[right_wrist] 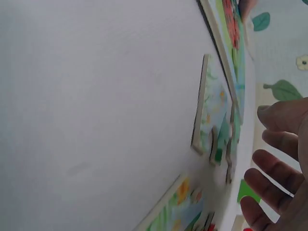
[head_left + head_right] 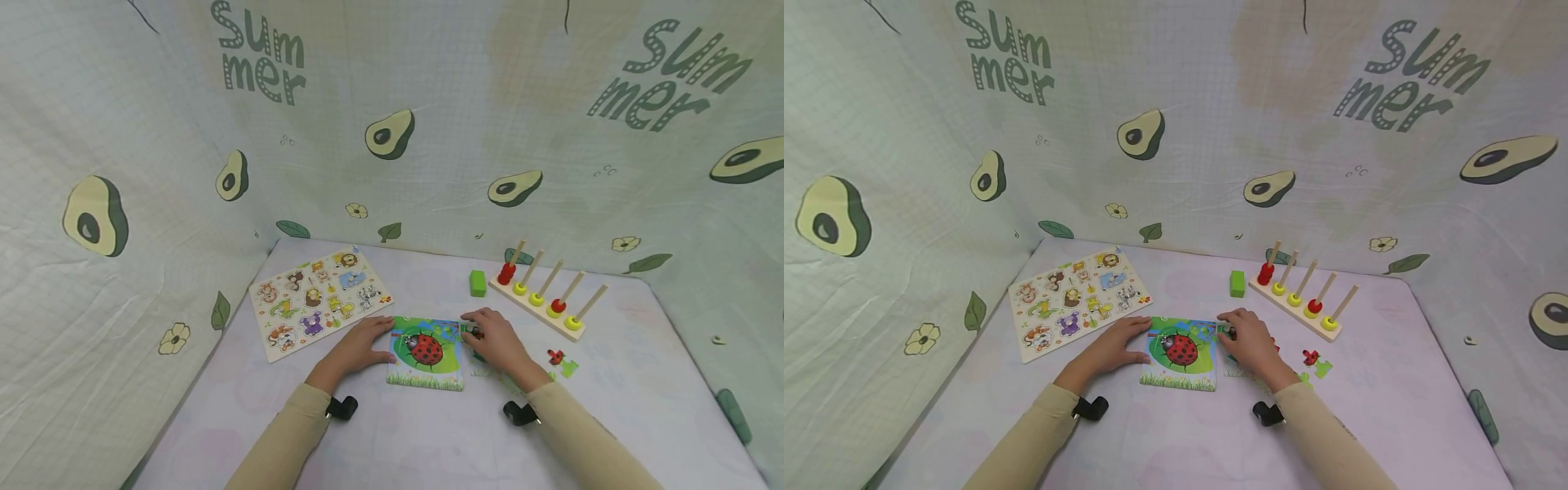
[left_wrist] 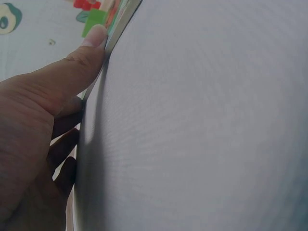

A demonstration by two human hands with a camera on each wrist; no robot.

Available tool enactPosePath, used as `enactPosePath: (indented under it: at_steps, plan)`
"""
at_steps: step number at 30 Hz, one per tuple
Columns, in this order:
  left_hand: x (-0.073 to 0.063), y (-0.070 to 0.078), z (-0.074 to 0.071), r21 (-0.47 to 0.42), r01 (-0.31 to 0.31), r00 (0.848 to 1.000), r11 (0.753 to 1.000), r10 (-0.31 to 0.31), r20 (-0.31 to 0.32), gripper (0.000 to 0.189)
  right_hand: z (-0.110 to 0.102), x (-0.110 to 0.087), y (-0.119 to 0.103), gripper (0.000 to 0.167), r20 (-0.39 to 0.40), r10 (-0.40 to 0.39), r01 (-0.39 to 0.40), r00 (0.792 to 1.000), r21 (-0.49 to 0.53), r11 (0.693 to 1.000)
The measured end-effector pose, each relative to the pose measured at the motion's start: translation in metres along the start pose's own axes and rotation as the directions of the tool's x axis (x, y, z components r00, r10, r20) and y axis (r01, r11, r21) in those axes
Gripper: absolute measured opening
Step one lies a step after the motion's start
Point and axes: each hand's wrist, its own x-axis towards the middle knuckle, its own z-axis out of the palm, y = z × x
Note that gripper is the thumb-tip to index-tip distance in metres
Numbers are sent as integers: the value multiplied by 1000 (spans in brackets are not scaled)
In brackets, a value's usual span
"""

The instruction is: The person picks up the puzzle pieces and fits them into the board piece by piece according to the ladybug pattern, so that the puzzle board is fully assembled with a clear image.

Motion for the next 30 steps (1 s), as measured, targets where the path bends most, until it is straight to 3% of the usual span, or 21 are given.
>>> enactPosePath:
  at_steps: [8, 19, 30]
  plan:
    - [0, 0, 0, -2, 9, 1000, 1000, -8, 3, 83, -4, -5, 15, 46, 51, 103, -102, 993, -16, 995]
    - [1, 0, 1, -1, 10, 1000, 1000, -10, 3, 84, -9, -7, 22, 40, 84, 80, -78, 993, -30, 996]
    - [0, 0, 0, 5, 4, 1000, 1000, -4, 3, 84, -10, -1, 28, 35, 123, 119, -125, 985, 50, 991]
